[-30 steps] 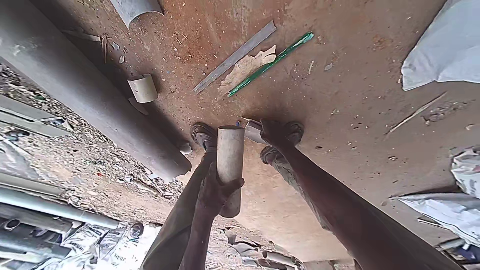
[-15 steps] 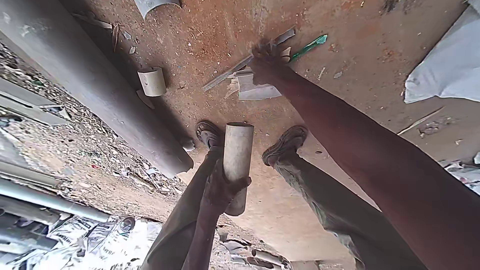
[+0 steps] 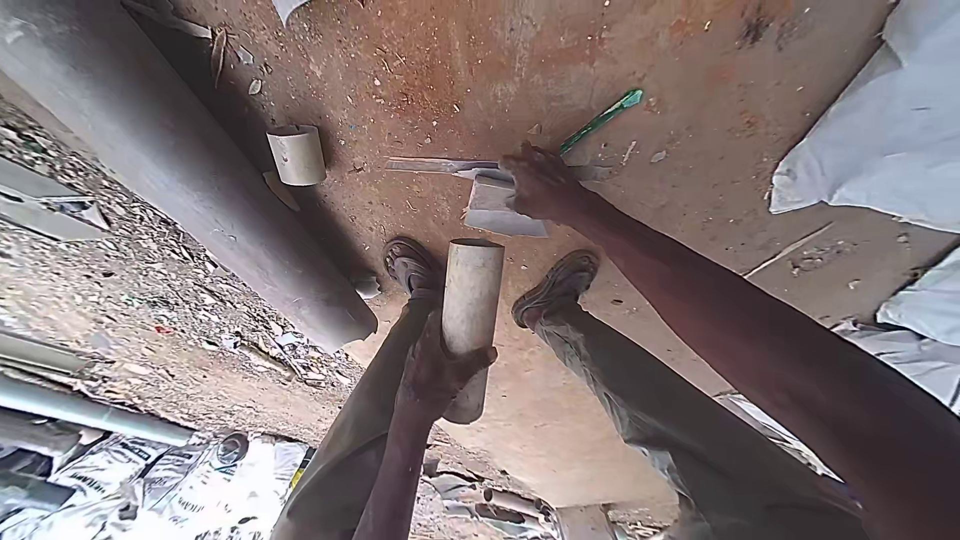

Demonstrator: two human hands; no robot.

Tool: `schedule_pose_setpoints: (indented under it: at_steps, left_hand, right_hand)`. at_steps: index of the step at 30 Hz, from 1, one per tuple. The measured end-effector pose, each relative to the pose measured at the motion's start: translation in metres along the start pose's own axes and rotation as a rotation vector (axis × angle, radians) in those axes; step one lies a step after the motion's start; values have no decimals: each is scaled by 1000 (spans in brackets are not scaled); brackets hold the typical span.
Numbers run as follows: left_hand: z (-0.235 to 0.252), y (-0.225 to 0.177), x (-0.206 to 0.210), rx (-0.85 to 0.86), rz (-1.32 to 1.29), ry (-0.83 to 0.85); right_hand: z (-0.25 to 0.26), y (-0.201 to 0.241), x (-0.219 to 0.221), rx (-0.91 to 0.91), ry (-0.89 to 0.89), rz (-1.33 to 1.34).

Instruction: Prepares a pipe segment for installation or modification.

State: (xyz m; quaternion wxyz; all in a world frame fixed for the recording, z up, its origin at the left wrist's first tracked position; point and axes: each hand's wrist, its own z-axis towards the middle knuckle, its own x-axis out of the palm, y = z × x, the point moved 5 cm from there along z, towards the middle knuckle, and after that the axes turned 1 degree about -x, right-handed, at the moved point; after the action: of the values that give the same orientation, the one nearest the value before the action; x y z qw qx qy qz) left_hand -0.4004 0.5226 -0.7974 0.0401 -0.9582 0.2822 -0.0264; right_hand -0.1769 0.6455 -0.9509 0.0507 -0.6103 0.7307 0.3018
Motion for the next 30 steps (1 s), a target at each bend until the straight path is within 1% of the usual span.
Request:
schedule_pose_setpoints:
  at_steps: [4,7,10,13,15,18,23,27,30]
  left_hand:
    - [1,2,1,10,2,-13]
    - [0,-3,2,18,25,-14]
    - [-2,-1,4,15,26,-18]
    - [0,3,6,10,27,-25]
    - [-1,4,7,8,44,-27]
    - [-1,5,9,8,49,-38]
    - [-1,7,13,17,36,-54]
    - [-2,7,16,21,48,-52]
    - [0,8,18,20,47,-57]
  right_hand:
    - [-10,-4,26,-84,202,-89]
    - [-11,-25,38,-71,235,-186]
    - [-6,-54,46,-67,181,-252]
    - [0,-80,45,-52,99,-302]
    - [2,-87,46,-57,30,-343]
    - [7,-90,47,-44,-16,-361]
    - [2,-97,41,61,-53,-227]
    - [-11,-108,44,62,-241,-68]
    - [-20,-115,41,155,-374,86]
